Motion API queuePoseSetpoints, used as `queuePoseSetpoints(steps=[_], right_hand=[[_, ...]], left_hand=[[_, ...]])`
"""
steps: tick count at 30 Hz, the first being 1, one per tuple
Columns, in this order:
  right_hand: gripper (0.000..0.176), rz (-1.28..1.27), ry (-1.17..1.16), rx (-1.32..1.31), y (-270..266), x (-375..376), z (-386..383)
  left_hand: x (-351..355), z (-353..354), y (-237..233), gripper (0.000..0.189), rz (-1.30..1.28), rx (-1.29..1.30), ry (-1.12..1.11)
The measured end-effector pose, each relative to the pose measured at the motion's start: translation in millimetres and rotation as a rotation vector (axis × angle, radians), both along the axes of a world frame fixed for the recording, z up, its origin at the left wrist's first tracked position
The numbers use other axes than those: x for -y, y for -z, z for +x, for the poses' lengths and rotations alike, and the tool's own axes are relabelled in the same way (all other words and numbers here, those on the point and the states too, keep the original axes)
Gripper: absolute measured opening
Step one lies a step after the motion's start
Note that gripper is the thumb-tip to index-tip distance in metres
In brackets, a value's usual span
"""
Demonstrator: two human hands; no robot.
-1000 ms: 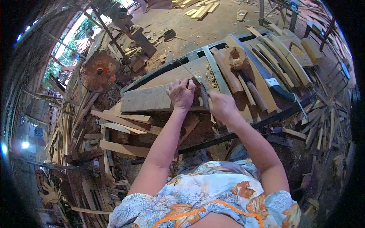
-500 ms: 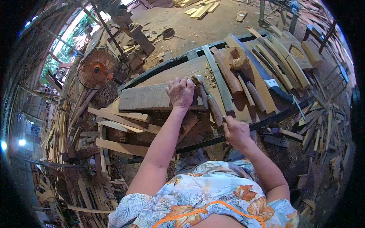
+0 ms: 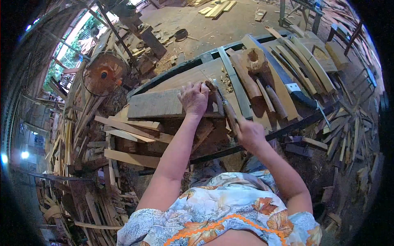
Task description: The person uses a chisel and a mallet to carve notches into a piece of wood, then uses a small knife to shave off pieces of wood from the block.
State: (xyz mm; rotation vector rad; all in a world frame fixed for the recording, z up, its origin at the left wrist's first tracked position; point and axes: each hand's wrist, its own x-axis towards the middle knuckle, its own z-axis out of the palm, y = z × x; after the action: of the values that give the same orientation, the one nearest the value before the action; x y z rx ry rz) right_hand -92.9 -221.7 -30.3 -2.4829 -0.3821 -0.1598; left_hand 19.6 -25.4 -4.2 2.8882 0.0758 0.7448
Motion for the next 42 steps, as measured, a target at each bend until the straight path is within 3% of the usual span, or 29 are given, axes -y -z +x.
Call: queuePoseSetpoints(steps=[5,8,11,14,21,24,30,34,39,42], right_hand=[[0.018,0.056,0.025,-0.022,-14.0,21.0,-30.3],[0.014,-0.057,0.013,-0.086,-34.5,-3.4,11.6],[0.013,0.011,0.0,0.012,-19.2,-38.7,77.3],[0.012,0.038,0.034,0.033,-21.2,-48.9,85.2],[0.012,0.041,0.034,0.004,-8.5,6.8,-23.0],[0.012,0.05,0.039,-0.012,-9.0,16.3,-29.8],[0.01,0.036,0.009,0.085,-20.0,-32.9,62.7],[0.009,0.044,0.073,0.114,-12.1,-49.8,80.0],[0.008,0.024,0.05,-0.035,-4.6,-2.6,-3.8],[0.008,0.12,0.046,0.033,-6.3,14.5,-34.7]], left_hand=[[-1.0,2.6,1.9,0.031,-0.004,0.014,0.027],[-0.4,2.7,-0.1,0.032,0.006,-0.021,0.015],[0.7,2.5,-0.3,0.032,0.013,0.012,0.017],[0.7,1.0,-3.1,0.035,0.014,-0.044,-0.01],[3.0,-0.2,-3.1,0.029,-0.007,0.023,0.005],[1.5,-0.9,-4.3,0.03,-0.007,-0.003,0.004],[-0.4,-0.4,0.6,0.03,-0.005,0.016,0.016],[3.7,-0.1,-3.7,0.031,-0.006,-0.038,-0.026],[2.3,0.3,-1.0,0.031,-0.019,-0.008,-0.017],[2.6,0.9,-1.9,0.031,-0.022,-0.017,-0.013]])
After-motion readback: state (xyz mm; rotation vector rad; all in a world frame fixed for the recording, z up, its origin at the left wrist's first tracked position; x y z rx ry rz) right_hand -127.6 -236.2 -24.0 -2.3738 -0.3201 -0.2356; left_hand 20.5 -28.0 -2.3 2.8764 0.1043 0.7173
